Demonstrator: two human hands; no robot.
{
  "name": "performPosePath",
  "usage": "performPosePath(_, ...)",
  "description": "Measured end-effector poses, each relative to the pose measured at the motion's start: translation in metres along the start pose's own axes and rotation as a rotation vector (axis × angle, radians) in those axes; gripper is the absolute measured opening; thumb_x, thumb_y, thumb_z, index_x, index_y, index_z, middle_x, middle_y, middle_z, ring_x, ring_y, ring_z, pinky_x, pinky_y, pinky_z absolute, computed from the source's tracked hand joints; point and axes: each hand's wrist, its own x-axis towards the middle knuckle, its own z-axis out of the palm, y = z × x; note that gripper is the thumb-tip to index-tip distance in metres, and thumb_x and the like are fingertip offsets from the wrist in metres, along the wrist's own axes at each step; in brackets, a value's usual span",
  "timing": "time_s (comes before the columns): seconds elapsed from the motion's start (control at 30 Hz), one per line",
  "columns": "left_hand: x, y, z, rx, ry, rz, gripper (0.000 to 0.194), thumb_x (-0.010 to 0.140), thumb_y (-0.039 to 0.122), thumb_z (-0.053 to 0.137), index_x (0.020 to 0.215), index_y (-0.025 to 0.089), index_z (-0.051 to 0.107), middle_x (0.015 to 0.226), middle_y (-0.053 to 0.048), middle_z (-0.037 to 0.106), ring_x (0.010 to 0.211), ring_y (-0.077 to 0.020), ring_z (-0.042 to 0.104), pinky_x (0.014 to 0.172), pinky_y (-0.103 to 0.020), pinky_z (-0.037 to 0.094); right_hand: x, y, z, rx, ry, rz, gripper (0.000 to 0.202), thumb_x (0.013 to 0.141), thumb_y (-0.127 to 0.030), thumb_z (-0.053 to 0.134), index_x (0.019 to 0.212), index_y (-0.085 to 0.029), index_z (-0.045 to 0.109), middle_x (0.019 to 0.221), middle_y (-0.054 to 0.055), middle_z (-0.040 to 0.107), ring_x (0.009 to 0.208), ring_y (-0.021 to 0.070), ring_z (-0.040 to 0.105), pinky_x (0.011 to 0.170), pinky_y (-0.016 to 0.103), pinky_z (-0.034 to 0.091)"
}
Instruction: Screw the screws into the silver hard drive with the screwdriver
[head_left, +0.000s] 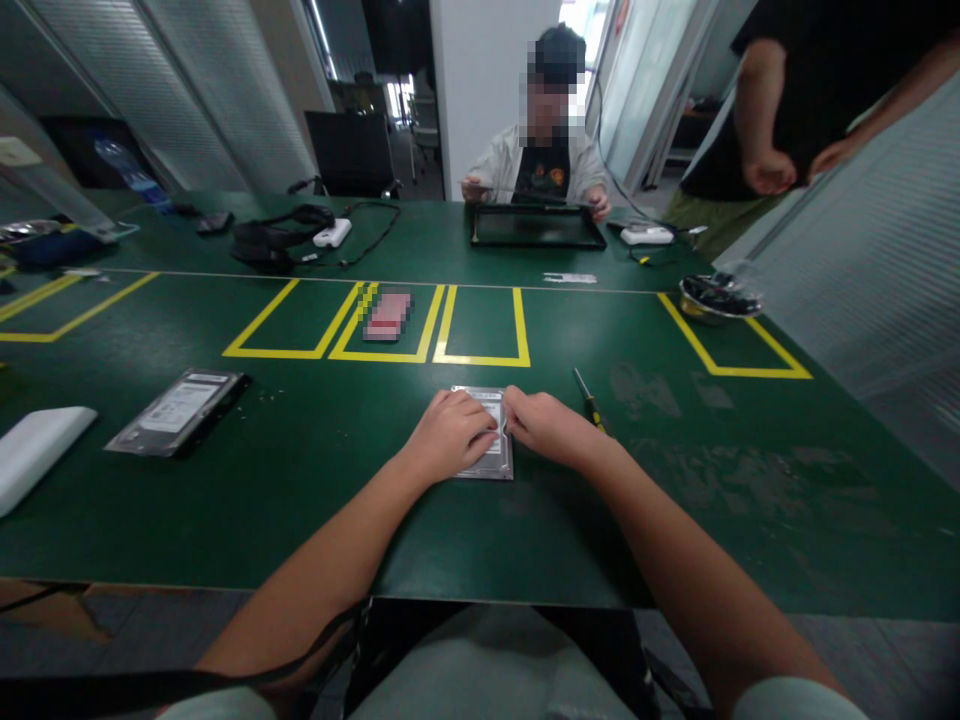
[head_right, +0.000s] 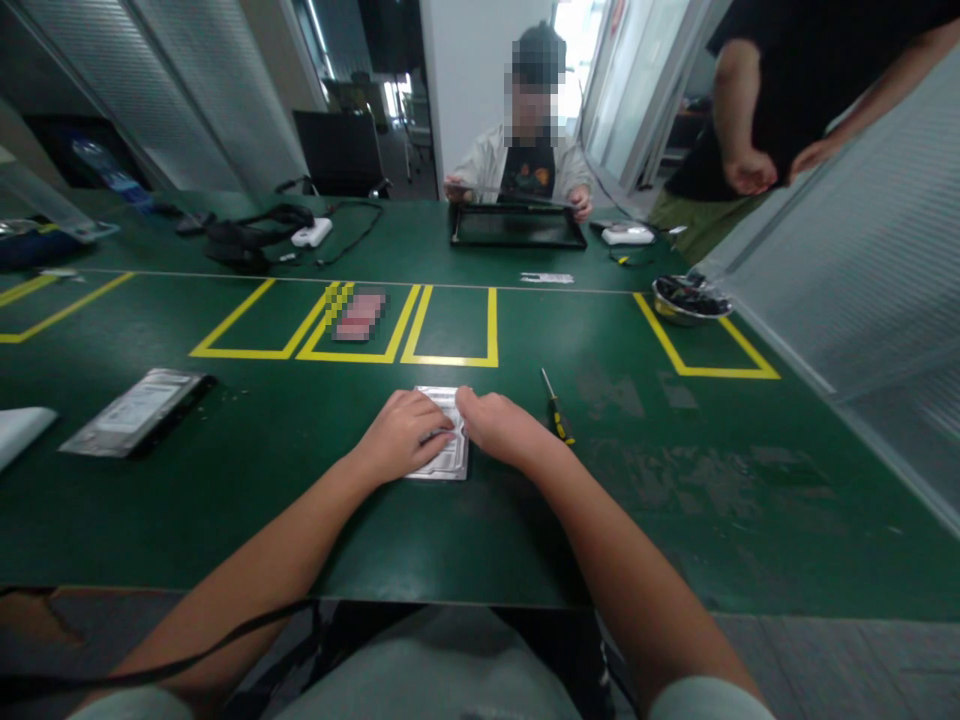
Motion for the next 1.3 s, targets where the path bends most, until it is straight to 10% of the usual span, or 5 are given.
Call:
performPosePath(0.8,0.0,0.001,0.0,-0.002,-0.003,-0.008,0.021,0.094,0.035,0.054,0.091,0.02,0.069,0.094,-0.004,0.07,0.093,-0.0222,0.057,0.081,-0.038,0.035,-0.001,-0.012,-0.012,-0.047,-0.083,0.018,0.01,0.095,-0.017,0.045,0.104,-0.014,0.048,0.085,0.012,0.07,0.075,0.0205,0.065,0.064,0.027,0.035)
performPosePath(1.3,0.0,0.001,0.002,-0.008,-0.009,-0.012,0.02,0.093,0.034,0.054,0.095,0.021,0.07,0.091,-0.004,0.069,0.092,-0.0222,0.056,0.084,-0.039,0.035,-0.012,0.01,0.007,0.533,0.096,0.016,0.017,0.084,-0.013,0.057,0.09,-0.022,0.044,0.08,-0.001,0.064,0.072,0.0138,0.062,0.068,0.024,0.045)
